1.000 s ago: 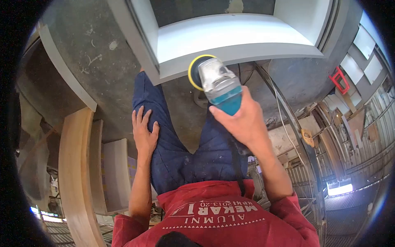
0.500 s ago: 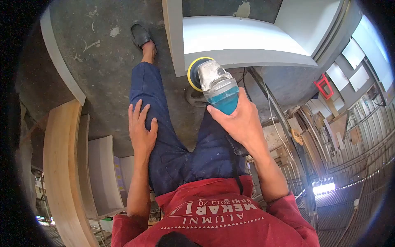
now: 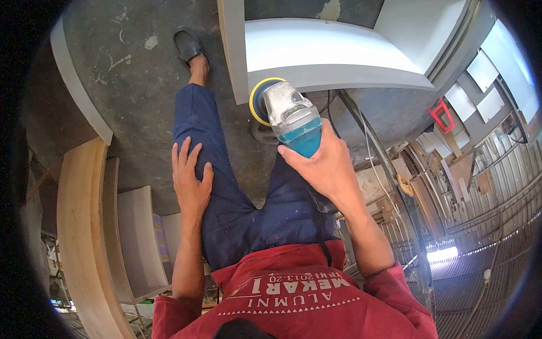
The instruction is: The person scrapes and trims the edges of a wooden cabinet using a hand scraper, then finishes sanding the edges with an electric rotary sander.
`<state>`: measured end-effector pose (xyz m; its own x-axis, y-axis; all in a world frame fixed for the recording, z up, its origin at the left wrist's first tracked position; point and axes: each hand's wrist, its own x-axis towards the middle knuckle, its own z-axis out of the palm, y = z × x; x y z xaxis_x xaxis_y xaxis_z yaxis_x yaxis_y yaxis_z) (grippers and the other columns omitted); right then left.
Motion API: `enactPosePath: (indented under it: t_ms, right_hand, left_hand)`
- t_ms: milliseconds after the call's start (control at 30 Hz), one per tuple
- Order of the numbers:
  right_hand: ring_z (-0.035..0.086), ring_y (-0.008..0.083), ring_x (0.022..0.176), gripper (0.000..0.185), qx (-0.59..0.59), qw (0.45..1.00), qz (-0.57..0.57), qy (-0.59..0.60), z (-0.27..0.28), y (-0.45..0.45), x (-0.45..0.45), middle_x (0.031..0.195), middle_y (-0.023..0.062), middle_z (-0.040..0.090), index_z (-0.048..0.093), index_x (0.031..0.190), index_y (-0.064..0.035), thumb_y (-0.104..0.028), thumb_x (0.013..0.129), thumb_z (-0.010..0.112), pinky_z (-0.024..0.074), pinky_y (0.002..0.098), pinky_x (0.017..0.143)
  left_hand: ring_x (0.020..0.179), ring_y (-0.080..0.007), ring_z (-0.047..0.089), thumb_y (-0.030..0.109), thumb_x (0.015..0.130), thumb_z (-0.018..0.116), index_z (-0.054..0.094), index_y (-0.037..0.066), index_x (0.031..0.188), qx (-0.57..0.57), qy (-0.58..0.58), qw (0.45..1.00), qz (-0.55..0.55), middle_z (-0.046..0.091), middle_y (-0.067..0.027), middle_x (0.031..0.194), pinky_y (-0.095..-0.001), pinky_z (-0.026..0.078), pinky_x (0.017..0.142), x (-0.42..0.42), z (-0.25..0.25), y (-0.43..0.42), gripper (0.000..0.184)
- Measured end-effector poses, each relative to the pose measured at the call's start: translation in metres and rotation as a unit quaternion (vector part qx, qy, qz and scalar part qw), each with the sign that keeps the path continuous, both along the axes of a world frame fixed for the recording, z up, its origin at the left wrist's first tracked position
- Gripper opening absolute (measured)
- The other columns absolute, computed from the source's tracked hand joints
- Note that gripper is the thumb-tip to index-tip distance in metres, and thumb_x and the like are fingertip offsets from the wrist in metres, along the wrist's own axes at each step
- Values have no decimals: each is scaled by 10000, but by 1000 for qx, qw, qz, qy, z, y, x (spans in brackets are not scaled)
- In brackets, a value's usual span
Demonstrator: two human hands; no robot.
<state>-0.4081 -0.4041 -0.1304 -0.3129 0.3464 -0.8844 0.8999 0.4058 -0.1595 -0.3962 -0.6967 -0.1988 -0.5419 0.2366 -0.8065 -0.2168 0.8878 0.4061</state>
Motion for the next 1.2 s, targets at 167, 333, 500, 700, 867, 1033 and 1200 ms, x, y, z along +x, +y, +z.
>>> enactPosePath:
  t_ms: [167,333,500,700,867,1033,1200]
  right_hand:
    - [759,370,954,604,-5,1000,-15,-2,-2,3,9,1008,247,749,594,1189,46,-328,810,880,574,426,840]
    - [754,380,977,602,-7,1000,-30,-6,0,15,11,1028,250,748,598,1196,37,-330,810,880,571,427,851]
    - [751,301,964,583,6,999,-47,1,1,41,24,1046,215,754,619,1201,31,-318,815,882,566,402,863]
    - [712,205,1014,558,26,995,-95,-12,7,78,34,1108,146,749,628,1255,25,-250,836,874,550,357,913]
    - [708,207,1029,560,18,994,-105,-7,13,82,30,1123,154,745,621,1262,26,-245,840,871,546,354,923]
    - [759,378,952,611,0,999,-49,20,6,54,26,995,253,742,590,1192,44,-313,798,890,576,423,838]
    - [738,450,931,570,-21,1000,-13,4,6,28,6,947,272,735,565,1132,26,-311,800,884,577,474,796]
  left_hand:
    - [1529,-438,350,106,899,696,665,61,1348,-5,4,1000,-9,508,-123,1580,-528,334,1226,1,0,0,452]
    - [1528,-431,353,103,898,695,665,67,1347,-12,3,1000,-17,511,-115,1579,-525,336,1226,3,-2,4,451]
    - [1529,-426,354,103,900,694,666,70,1346,-18,-3,999,-26,512,-110,1578,-517,341,1227,2,1,11,448]
    - [1534,-418,349,107,899,692,669,74,1346,-27,4,998,-48,514,-109,1576,-518,344,1223,5,0,21,449]
    - [1530,-443,336,151,900,674,674,39,1340,-33,-3,998,-62,494,-141,1579,-555,354,1190,3,0,26,454]
    - [1533,-439,333,137,894,680,676,38,1335,-31,2,997,-64,494,-137,1581,-559,361,1186,3,-3,23,452]
    - [1538,-431,332,125,893,686,672,43,1342,-27,-5,999,-46,499,-129,1580,-562,360,1187,0,-1,17,456]
